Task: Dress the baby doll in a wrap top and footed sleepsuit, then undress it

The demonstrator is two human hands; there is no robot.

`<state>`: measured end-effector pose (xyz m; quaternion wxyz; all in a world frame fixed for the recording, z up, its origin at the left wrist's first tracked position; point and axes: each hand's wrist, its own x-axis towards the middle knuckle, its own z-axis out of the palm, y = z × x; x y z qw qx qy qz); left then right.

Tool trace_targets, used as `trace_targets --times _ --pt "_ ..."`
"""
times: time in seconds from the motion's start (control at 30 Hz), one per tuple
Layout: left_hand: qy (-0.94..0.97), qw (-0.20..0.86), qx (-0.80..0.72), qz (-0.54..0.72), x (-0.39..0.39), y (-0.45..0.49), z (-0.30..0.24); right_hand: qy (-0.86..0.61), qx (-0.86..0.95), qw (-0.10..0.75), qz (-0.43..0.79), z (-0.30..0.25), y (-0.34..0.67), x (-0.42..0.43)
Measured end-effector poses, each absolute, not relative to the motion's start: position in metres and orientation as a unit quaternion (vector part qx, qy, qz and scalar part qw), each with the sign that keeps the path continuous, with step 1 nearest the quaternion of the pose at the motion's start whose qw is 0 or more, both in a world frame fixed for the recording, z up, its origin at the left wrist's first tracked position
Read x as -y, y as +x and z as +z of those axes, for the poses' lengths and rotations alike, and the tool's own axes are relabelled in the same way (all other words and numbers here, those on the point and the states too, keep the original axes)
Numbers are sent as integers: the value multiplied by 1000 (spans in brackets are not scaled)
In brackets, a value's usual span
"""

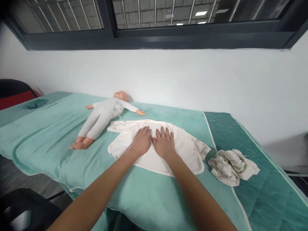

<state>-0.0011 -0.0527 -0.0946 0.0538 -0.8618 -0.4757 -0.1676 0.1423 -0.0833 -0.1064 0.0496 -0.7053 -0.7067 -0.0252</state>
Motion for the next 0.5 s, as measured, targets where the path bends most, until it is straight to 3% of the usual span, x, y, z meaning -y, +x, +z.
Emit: trace_targets --times 0.33,0.5 --pt "-868 7 449 -215 176 -48 -99 -664 737 101 -74 -110 125 199" --pt "-893 -55 378 -239 194 -102 -83 -643 749 132 -90 -122 118 246"
